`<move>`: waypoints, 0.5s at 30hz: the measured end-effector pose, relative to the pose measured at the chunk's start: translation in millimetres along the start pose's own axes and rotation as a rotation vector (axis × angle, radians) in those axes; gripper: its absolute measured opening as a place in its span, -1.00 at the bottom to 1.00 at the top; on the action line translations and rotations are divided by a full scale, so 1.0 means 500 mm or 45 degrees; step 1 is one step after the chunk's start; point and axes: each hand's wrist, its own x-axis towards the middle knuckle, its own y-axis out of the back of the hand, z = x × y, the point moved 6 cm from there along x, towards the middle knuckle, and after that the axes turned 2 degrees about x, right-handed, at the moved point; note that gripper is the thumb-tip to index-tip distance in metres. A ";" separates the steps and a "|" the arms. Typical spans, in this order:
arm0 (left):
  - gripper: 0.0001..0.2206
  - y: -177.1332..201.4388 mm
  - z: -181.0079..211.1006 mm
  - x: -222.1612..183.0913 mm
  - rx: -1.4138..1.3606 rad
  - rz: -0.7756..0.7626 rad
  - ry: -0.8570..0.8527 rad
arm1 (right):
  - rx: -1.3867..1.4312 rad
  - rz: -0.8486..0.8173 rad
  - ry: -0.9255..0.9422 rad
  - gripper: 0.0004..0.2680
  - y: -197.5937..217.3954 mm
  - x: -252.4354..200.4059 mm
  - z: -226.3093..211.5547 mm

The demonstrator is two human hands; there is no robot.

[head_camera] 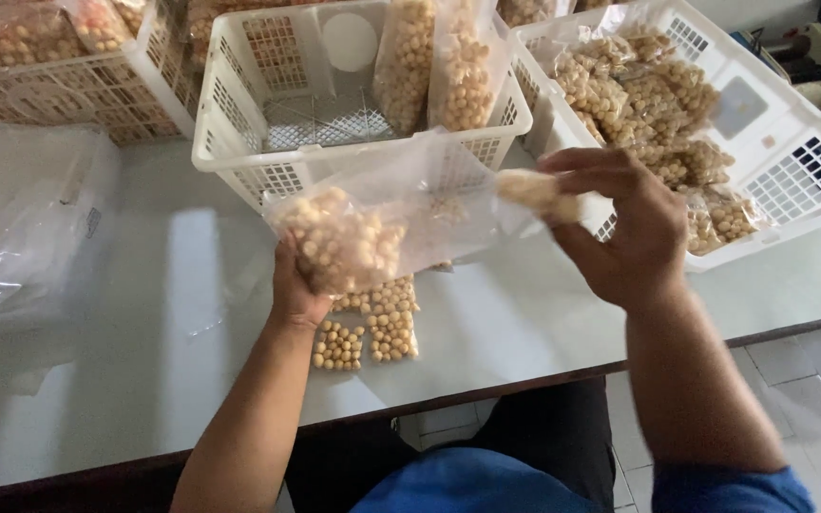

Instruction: Packing small individual bags of snacks into a larger plastic bag for bulk packaging.

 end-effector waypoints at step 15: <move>-0.69 -0.027 -0.017 -0.013 -0.087 -0.155 0.041 | -0.379 -0.876 0.171 -0.89 -0.220 0.147 -0.105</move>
